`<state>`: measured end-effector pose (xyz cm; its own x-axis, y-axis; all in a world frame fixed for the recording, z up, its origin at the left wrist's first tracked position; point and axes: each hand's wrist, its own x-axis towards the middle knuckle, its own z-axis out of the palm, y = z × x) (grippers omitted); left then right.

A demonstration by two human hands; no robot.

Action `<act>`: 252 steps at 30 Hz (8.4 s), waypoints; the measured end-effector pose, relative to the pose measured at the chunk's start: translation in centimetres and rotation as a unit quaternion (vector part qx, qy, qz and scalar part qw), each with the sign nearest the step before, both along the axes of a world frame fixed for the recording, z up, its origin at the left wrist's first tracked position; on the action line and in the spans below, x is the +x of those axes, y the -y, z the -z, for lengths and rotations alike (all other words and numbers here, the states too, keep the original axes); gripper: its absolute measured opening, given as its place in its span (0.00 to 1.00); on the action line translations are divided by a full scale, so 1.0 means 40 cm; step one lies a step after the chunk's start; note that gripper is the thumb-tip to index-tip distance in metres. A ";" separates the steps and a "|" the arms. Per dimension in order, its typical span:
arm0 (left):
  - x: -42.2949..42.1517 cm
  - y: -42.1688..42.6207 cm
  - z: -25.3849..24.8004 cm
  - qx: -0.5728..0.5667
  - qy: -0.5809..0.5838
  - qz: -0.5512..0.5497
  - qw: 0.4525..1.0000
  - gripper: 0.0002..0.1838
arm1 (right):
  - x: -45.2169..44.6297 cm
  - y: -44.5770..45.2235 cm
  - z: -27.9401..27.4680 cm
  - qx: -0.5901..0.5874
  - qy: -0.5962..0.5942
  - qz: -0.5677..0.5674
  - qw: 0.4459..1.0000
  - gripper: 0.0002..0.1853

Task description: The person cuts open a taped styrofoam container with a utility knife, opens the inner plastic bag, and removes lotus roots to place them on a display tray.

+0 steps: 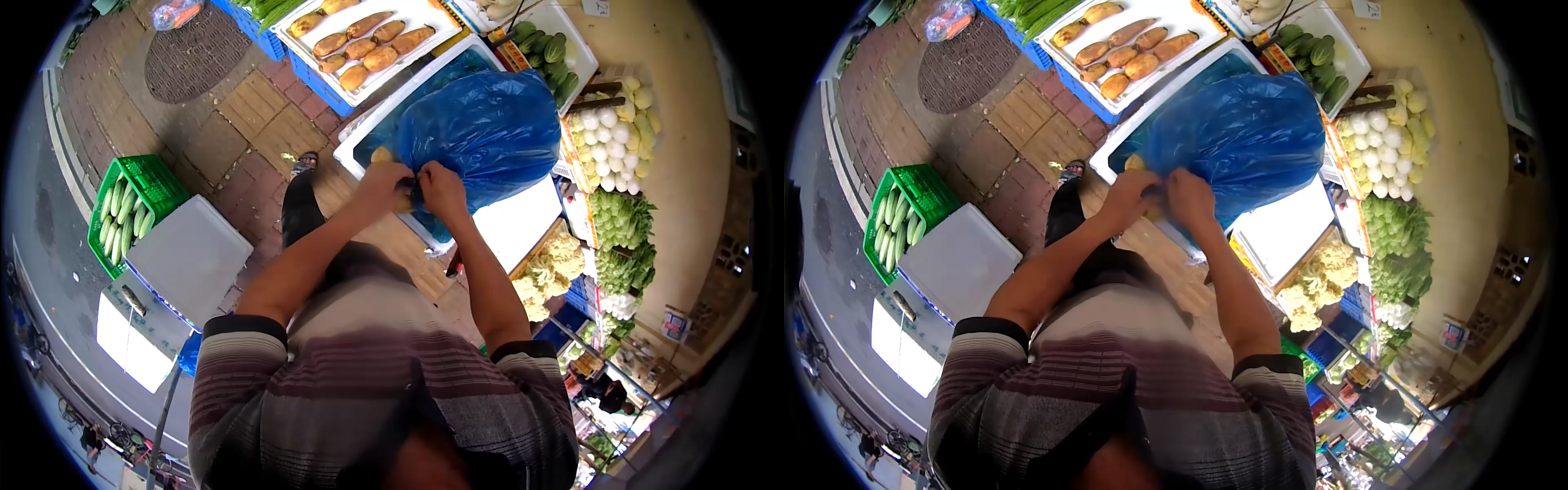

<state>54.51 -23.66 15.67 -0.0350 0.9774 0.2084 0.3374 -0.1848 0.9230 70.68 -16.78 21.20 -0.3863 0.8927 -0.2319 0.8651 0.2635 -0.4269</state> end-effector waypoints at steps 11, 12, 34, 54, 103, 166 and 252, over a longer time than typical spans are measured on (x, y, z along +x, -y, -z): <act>-0.037 -0.028 0.053 -0.081 0.028 0.075 0.994 0.14 | -0.014 -0.002 0.013 0.007 0.044 0.001 0.999 0.09; -0.044 -0.029 0.041 -0.109 0.040 0.086 0.989 0.14 | -0.018 0.000 0.007 0.011 0.046 -0.006 0.999 0.09; -0.040 -0.035 0.044 -0.178 0.090 0.104 0.974 0.13 | -0.012 0.073 -0.020 0.179 0.132 -0.137 0.965 0.09; -0.031 -0.003 0.035 -0.021 0.025 0.058 0.998 0.17 | 0.012 0.038 -0.038 0.116 0.065 -0.210 0.969 0.02; -0.046 -0.076 0.071 -0.274 0.325 0.137 0.895 0.09 | 0.011 0.065 -0.035 0.157 0.032 -0.139 0.977 0.02; -0.058 -0.023 0.005 -0.166 -0.010 0.131 0.977 0.07 | -0.014 0.057 -0.040 0.098 0.081 -0.091 0.988 0.03; -0.072 -0.428 -0.021 -0.052 -0.188 0.676 0.711 0.08 | -0.483 0.127 0.231 0.190 -0.512 0.755 0.363 0.06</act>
<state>51.63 -6.54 16.53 0.9896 0.0765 -0.1217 0.1437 -0.5120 0.8469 51.36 -21.87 11.96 0.9002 0.1587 -0.4056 -0.4149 0.0286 -0.9094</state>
